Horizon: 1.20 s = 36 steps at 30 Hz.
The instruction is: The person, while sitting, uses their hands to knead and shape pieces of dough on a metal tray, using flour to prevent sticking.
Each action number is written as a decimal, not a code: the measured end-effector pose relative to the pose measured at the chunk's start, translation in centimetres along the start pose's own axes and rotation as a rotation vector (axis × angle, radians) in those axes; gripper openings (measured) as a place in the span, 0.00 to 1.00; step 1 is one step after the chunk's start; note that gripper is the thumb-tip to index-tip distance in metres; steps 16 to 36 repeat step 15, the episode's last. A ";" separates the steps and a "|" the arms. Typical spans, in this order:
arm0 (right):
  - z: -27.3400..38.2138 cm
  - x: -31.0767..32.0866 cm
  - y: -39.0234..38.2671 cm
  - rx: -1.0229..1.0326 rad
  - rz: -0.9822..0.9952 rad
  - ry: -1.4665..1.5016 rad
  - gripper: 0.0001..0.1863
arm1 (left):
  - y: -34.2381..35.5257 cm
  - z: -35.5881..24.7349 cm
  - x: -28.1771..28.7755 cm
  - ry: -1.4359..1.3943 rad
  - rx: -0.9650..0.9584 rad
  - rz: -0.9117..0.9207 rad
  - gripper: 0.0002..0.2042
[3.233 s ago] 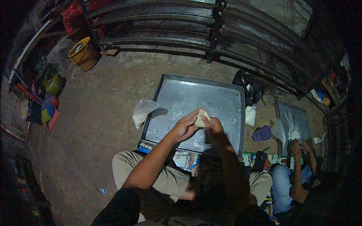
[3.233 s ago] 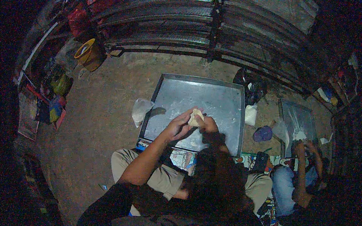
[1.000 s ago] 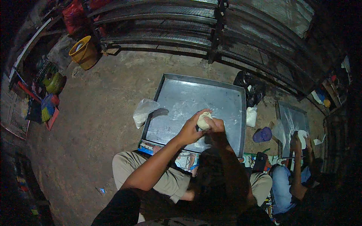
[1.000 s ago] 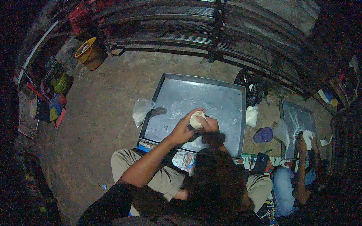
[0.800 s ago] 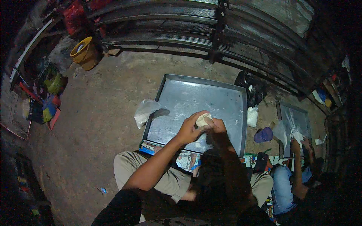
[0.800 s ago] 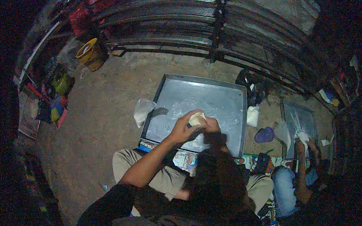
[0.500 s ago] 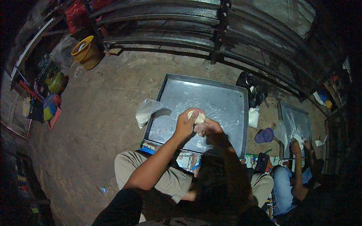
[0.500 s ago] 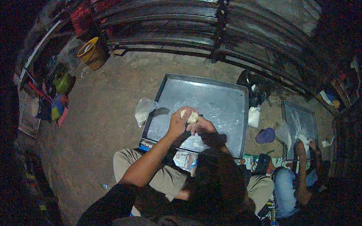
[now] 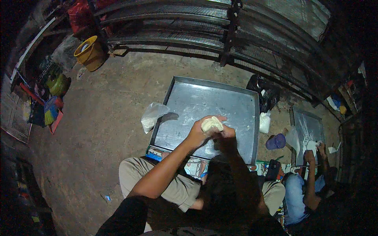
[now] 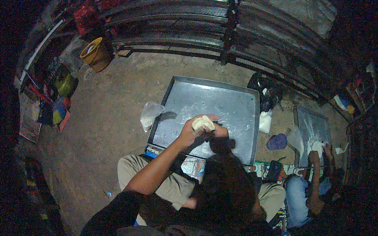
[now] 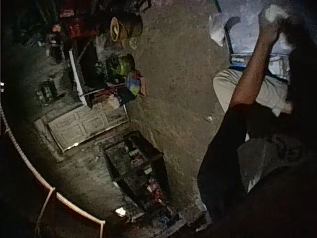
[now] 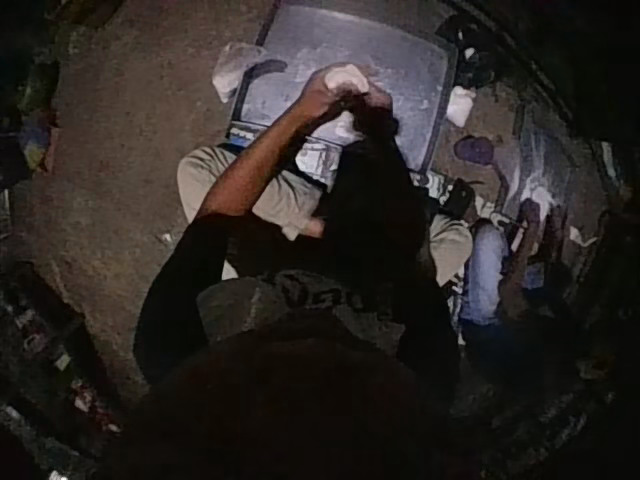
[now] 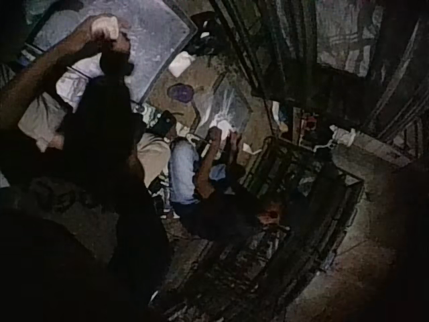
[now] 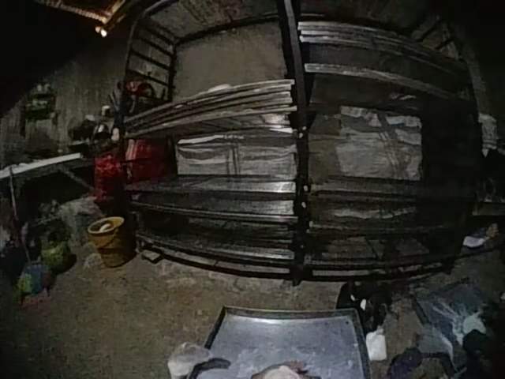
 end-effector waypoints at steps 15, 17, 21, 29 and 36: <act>-3.8 0.2 1.3 0.199 -0.062 -0.361 0.24 | -0.7 1.0 0.9 0.174 0.341 -0.261 0.25; -3.8 0.2 1.3 0.199 -0.062 -0.361 0.24 | -0.7 1.0 0.9 0.174 0.341 -0.261 0.25; -3.8 0.2 1.3 0.199 -0.062 -0.361 0.24 | -0.7 1.0 0.9 0.174 0.341 -0.261 0.25; -3.8 0.2 1.3 0.199 -0.062 -0.361 0.24 | -0.7 1.0 0.9 0.174 0.341 -0.261 0.25; -3.8 0.2 1.3 0.199 -0.062 -0.361 0.24 | -0.7 1.0 0.9 0.174 0.341 -0.261 0.25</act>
Point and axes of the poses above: each hand's wrist, its own y-axis towards the middle knuckle, its own x-axis out of the back of the hand, z = x × y, the point moved 1 cm from there along y, towards the middle knuckle, and after that the axes turned 2 degrees about y, right-handed, at the moved point
